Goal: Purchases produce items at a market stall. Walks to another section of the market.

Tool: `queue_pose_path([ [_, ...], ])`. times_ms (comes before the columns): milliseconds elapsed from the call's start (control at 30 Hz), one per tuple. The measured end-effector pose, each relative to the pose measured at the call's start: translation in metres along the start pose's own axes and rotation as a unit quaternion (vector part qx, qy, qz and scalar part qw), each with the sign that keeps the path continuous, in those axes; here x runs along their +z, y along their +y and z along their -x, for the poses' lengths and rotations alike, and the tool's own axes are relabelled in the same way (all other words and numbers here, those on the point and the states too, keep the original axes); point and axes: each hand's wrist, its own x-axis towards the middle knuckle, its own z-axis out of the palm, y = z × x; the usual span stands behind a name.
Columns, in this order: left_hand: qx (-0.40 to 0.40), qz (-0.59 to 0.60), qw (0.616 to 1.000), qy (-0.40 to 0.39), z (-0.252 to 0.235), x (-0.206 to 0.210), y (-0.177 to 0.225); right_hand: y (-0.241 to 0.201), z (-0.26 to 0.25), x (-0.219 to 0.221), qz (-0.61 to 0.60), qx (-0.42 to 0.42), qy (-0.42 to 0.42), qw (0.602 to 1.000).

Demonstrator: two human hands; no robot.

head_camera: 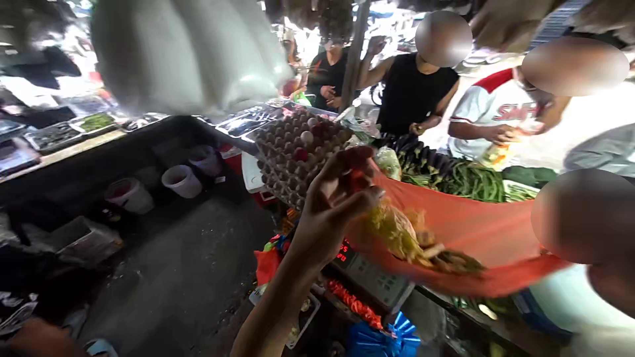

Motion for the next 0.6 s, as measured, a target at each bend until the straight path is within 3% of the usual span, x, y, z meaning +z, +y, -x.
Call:
queue_pose_path([
  [67, 0.007, -0.049, 0.999, -0.018, 0.014, -0.004, 0.03, -0.009, -0.005, 0.019, -0.055, -0.02, 0.011, 0.998],
  [133, -0.028, -0.047, 0.998, -0.018, 0.038, -0.016, 0.058, -0.034, -0.022, 0.05, -0.118, -0.029, -0.03, 0.992],
  [233, -0.095, -0.055, 0.994, -0.027, 0.088, -0.056, 0.087, -0.101, -0.06, 0.109, -0.22, -0.05, -0.089, 0.97],
  [367, -0.121, -0.071, 0.989, -0.054, 0.16, -0.121, 0.119, -0.184, -0.107, 0.19, -0.347, -0.015, -0.133, 0.928],
  [467, -0.158, -0.103, 0.978, -0.086, 0.204, -0.158, 0.146, -0.223, -0.141, 0.255, -0.361, -0.054, -0.19, 0.911],
  [600, -0.196, -0.085, 0.977, 0.001, 0.23, -0.202, 0.156, -0.251, -0.174, 0.34, -0.291, -0.162, -0.24, 0.912],
])
